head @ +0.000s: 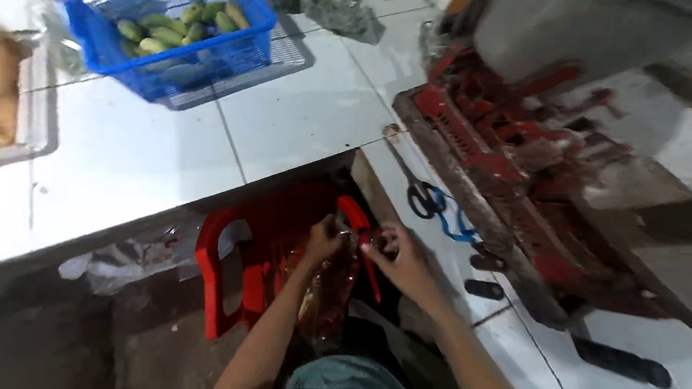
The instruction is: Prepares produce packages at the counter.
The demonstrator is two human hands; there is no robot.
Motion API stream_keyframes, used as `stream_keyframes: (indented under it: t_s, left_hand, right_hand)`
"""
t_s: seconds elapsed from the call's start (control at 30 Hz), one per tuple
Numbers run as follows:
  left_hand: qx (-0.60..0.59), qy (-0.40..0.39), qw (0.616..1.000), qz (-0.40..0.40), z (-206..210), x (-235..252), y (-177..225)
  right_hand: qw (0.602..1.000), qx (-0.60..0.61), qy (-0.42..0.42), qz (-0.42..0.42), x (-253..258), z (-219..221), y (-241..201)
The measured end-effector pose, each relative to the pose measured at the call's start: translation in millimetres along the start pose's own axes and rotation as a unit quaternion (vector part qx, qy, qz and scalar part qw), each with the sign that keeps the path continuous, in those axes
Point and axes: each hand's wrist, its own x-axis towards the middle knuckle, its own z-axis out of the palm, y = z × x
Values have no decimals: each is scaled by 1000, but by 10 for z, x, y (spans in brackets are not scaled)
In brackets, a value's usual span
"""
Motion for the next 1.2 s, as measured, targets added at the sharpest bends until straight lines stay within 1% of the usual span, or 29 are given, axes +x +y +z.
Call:
stream_keyframes:
  t_s: [0.07,0.13,0.17,0.23,0.3,0.37,0.4,0.43,0.47,0.5,0.53,0.57,0.6,0.63,0.67,0.7,0.77,0.8,0.87,0.9,1.0,1.1,1.2]
  left_hand:
    - [-48,-29,998,-13,-46,-167,-3]
    - [-89,-36,995,-24,-56,-480,-87]
    - [-114,-20,993,-22,-36,-658,-167]
    - [-145,20,988,-47,2,-1019,-327]
    - [-100,38,990,-92,25,-1326,-449]
    - [14,73,982,-171,6,-1587,-454]
    - [81,75,967,-231,-56,-1681,-400]
    - [149,44,942,-299,-162,-1734,-306]
    - [213,-2,909,-358,-297,-1735,-208]
    - [255,-30,879,-402,-409,-1717,-159]
    - [276,-40,855,-438,-495,-1708,-169]
    - [274,-46,839,-468,-577,-1721,-226]
    - [257,-61,833,-486,-681,-1769,-336]
    - [232,-70,844,-478,-780,-1887,-511]
    - [194,-74,864,-458,-870,-2031,-689]
    - [143,-55,887,-435,-956,-2175,-816]
    - [27,30,921,-388,-1153,-2320,-850]
    - [-27,59,926,-371,-1202,-2365,-779]
    - [-109,81,927,-349,-1098,-2460,-567]
    - [-136,90,925,-344,-1045,-2511,-486]
    - [-158,125,919,-340,-1004,-2611,-399]
    - [-121,151,907,-373,-1184,-2806,-436]
    - [-89,200,888,-404,-1600,-3070,-603]
  right_hand:
    - [999,-8,-50,9,100,437,110]
    - [996,-25,-89,3,281,805,159]
    - [992,-44,-117,4,390,927,93]
    - [980,-82,-179,22,598,1063,-172]
    - [975,-87,-201,33,782,1191,-331]
    - [971,-74,-220,51,877,1340,-366]
    - [970,-68,-224,59,877,1416,-387]
    - [971,-61,-223,64,854,1498,-409]
    - [973,-49,-217,56,827,1596,-431]
    - [975,-37,-213,48,797,1694,-472]
    - [975,-27,-215,41,739,1789,-540]
    - [974,-23,-224,38,661,1883,-642]
    - [972,-24,-231,31,580,1995,-768]
    - [971,-21,-235,24,481,2106,-894]
    - [972,-17,-235,20,403,2208,-992]
    - [972,-7,-235,21,359,2289,-1076]
    - [976,30,-213,24,385,2418,-1282]
    - [979,42,-196,26,375,2456,-1375]
    - [980,49,-191,31,289,2407,-1497]
    - [977,50,-204,27,225,2381,-1571]
    - [968,40,-247,-9,63,2433,-1852]
    - [956,18,-292,-14,-60,2588,-2082]
    - [937,27,-346,-44,-105,2775,-2314]
